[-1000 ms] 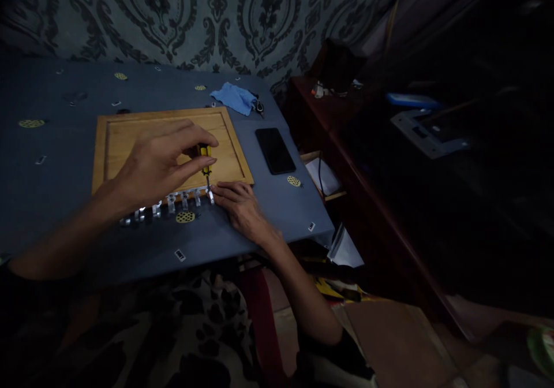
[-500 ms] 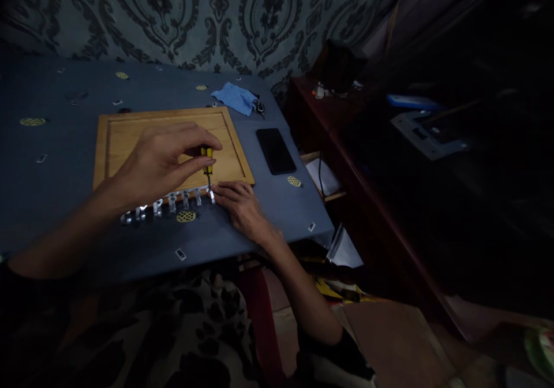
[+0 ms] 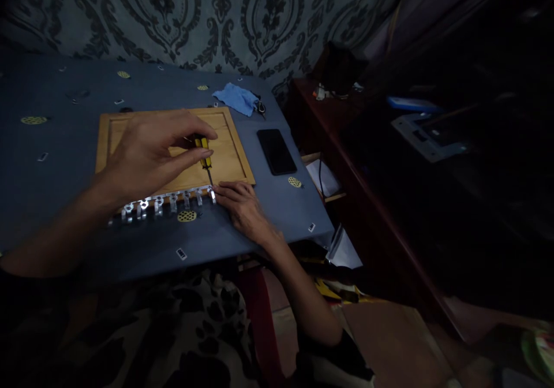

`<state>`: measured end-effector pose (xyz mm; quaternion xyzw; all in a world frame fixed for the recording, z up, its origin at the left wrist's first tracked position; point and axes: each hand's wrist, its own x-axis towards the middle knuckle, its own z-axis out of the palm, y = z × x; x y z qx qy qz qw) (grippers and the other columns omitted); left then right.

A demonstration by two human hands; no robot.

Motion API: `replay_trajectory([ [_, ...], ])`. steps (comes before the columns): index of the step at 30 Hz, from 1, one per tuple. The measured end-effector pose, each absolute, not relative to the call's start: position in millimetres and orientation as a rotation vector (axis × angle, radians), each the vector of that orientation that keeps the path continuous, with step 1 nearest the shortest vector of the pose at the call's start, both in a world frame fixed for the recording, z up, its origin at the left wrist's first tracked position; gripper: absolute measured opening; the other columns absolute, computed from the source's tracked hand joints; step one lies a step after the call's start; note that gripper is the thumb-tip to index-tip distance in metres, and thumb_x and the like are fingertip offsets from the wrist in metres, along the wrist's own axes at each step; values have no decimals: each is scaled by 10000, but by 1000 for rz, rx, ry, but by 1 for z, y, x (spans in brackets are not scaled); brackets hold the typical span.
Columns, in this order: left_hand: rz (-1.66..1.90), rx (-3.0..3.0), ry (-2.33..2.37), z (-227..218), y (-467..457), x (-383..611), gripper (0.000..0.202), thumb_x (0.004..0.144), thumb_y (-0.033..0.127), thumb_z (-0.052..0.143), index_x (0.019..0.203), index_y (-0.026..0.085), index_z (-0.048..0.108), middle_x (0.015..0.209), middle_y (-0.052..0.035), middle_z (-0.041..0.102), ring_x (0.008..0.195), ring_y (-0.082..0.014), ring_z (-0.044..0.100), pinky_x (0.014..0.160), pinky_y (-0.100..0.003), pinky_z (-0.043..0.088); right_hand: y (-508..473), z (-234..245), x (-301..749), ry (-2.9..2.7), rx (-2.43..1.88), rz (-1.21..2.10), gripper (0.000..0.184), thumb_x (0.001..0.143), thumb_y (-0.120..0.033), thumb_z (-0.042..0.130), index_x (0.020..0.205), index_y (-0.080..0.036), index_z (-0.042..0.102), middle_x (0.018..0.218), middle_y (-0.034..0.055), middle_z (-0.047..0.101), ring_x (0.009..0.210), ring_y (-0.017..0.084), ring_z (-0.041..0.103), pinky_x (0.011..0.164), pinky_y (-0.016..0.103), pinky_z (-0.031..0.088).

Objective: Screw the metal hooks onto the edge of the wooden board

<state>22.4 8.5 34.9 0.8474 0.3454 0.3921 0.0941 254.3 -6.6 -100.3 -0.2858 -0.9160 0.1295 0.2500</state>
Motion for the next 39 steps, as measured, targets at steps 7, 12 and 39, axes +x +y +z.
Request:
replay_trajectory([
  [7,1154,2530,1094,34,8,23,102,952,239,661,1048,210,680,950,-35,722,793,-161,682,763,-313,569,-6,-102,254,-2502,-802,331,457,999,-109,457,1375,-277,654,1368,75,709,1340,265,573,1075,517,452],
  [12,1134,2543,1096,29,9,26,73,947,234,667,1013,202,669,925,-41,713,797,-172,688,740,-313,554,-5,-103,254,-2498,-787,317,450,996,-111,454,1365,-266,660,1340,85,721,1328,272,580,1064,524,460],
  [39,984,2655,1197,30,4,30,54,978,210,621,1013,170,627,949,-47,667,790,-168,668,711,-295,499,-6,-101,253,-2494,-789,320,448,1009,-124,464,1391,-273,645,1338,87,724,1324,267,582,1068,514,454],
])
